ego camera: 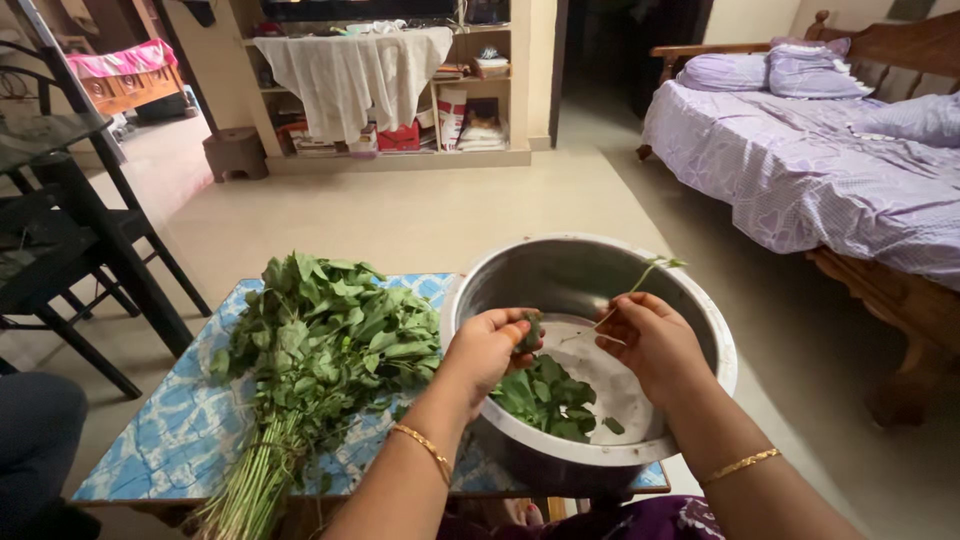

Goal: The person plucks leaves from a bunch of greens by hand and places them into a metal pot.

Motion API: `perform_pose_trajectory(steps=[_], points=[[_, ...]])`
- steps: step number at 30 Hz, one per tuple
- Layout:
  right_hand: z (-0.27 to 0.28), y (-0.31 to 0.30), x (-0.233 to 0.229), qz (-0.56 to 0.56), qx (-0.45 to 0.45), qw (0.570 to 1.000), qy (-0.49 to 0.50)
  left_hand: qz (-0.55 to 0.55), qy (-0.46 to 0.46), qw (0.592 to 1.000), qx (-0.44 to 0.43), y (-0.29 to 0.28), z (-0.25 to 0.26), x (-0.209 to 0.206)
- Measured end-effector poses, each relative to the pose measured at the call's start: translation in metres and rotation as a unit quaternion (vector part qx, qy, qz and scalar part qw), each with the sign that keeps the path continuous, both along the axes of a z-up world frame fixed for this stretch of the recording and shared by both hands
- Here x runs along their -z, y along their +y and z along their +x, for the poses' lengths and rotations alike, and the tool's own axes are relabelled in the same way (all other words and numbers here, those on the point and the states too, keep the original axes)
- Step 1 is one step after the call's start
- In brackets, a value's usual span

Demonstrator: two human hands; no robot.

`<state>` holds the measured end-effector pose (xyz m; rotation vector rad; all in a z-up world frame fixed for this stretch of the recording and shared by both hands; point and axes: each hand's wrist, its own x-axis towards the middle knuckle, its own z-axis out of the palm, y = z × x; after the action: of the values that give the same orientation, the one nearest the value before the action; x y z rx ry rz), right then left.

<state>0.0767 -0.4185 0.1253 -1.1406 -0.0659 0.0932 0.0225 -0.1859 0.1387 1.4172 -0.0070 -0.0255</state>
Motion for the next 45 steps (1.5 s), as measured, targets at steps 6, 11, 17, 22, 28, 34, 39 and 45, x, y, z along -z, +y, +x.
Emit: perform_pose_trajectory(steps=[6,11,17,22,28,34,39,45], points=[[-0.003,0.001,-0.002,-0.04,-0.044,0.998,0.0,-0.038,0.057,0.998,0.013,0.002,0.0,-0.003],[-0.01,0.009,-0.006,-0.096,-0.054,0.994,0.003,-0.018,0.045,0.999,0.001,0.0,0.0,-0.002],[-0.014,0.01,-0.008,-0.169,-0.059,0.984,0.016,0.095,0.033,0.99,-0.101,-0.008,-0.013,-0.01],[-0.017,0.012,-0.009,-0.193,-0.074,0.978,0.007,-0.019,0.052,0.995,-0.079,-0.01,-0.02,-0.025],[-0.016,0.012,-0.004,-0.219,-0.091,0.971,-0.015,-0.018,0.036,0.998,-0.041,-0.008,-0.024,-0.025],[-0.014,0.011,-0.001,-0.247,-0.119,0.961,-0.014,-0.06,0.034,0.995,-0.078,-0.009,-0.016,-0.017],[-0.015,0.01,-0.003,-0.222,-0.097,0.97,-0.024,-0.065,-0.026,0.993,-0.094,-0.008,-0.008,-0.004],[-0.027,0.021,-0.014,-0.262,-0.044,0.964,-0.017,-0.084,-0.011,0.974,-0.208,-0.007,-0.006,-0.006]])
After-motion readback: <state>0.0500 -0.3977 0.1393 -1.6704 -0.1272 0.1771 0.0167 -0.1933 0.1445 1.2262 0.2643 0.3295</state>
